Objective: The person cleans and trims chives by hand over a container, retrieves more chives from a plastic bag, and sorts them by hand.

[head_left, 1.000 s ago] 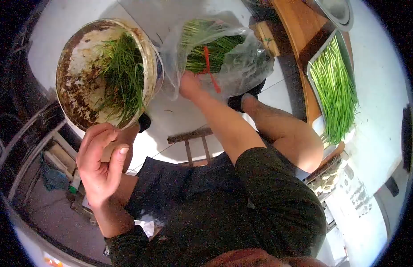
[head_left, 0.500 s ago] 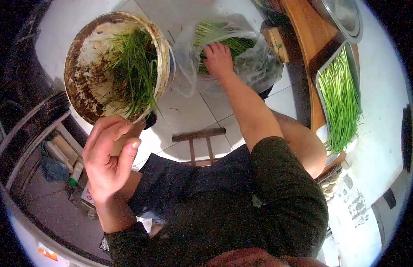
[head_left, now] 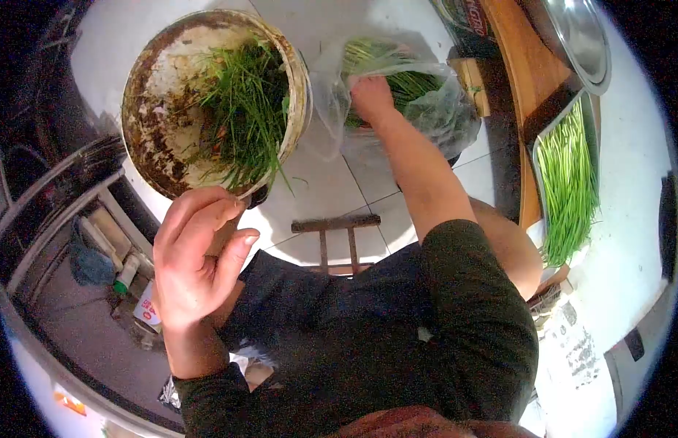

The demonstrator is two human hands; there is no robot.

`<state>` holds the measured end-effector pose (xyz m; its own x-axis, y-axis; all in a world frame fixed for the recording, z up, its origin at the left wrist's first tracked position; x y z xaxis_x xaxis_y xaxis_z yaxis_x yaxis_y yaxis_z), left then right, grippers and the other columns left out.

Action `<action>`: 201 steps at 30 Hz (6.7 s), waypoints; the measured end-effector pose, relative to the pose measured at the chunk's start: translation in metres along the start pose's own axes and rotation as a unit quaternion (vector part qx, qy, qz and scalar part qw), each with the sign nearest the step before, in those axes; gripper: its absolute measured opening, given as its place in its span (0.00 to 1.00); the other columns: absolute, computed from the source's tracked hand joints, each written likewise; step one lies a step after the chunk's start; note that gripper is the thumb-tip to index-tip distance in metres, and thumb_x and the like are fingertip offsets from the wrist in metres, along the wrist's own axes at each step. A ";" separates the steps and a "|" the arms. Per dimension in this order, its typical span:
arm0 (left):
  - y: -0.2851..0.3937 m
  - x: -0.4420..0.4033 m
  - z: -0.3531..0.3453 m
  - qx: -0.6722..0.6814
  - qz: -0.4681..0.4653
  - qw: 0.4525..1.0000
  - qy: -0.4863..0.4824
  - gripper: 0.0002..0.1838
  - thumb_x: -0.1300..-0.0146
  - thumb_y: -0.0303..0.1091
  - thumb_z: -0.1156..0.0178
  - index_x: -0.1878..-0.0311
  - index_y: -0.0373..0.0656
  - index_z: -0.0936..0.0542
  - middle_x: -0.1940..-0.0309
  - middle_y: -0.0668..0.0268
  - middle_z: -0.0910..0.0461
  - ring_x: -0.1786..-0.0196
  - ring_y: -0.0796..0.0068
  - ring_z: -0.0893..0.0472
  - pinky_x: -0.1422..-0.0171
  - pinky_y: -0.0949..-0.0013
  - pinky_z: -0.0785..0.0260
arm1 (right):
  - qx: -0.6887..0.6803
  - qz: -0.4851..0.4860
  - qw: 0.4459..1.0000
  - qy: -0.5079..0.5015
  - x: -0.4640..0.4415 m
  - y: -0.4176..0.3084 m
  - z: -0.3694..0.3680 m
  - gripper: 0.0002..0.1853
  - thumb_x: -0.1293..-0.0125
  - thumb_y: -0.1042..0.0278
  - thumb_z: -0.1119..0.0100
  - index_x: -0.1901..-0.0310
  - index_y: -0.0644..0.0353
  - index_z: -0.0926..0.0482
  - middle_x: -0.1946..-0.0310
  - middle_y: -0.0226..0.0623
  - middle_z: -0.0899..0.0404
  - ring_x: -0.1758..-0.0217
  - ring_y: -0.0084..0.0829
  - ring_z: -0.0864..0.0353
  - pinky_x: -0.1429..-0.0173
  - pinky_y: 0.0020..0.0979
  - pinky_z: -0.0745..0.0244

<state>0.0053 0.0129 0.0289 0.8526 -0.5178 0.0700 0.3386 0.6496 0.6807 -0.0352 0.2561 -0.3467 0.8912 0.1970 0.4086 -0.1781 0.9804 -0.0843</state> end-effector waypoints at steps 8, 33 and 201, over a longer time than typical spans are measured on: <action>0.003 0.002 -0.001 -0.001 0.022 1.000 0.005 0.15 0.47 0.33 0.30 0.60 0.34 0.20 0.61 0.55 0.21 0.59 0.56 0.20 0.54 0.62 0.27 | -0.056 -0.013 0.998 -0.008 0.001 0.013 0.009 0.15 0.43 0.65 0.43 0.53 0.57 0.21 0.54 0.44 0.20 0.48 0.46 0.20 0.45 0.49 0.29; -0.002 0.005 0.000 -0.011 0.026 1.000 -0.011 0.16 0.46 0.35 0.30 0.58 0.35 0.20 0.58 0.56 0.21 0.57 0.54 0.21 0.52 0.61 0.28 | -0.210 -0.004 0.976 -0.056 0.001 0.033 0.016 0.19 0.46 0.61 0.39 0.55 0.64 0.23 0.54 0.52 0.22 0.49 0.51 0.23 0.45 0.48 0.27; -0.009 -0.005 -0.050 -0.085 -0.044 0.995 -0.008 0.15 0.34 0.44 0.44 0.58 0.41 0.22 0.61 0.55 0.23 0.56 0.51 0.21 0.51 0.53 0.28 | -0.114 -0.008 0.964 0.239 0.198 0.101 0.105 0.09 0.37 0.66 0.42 0.58 0.59 0.20 0.59 0.49 0.18 0.56 0.47 0.19 0.53 0.38 0.24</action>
<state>0.0178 0.0381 -0.0141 0.8111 -0.5843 0.0280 0.4753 0.6861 0.5507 0.0797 0.3941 -0.1784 0.9933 0.1041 -0.0498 -0.1143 0.9469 -0.3005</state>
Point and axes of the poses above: each hand's wrist, its own x-axis away from the middle knuckle, its own z-axis out of the back of the hand, y = z × x, the point moved 5 cm from there along -x, towards the middle knuckle
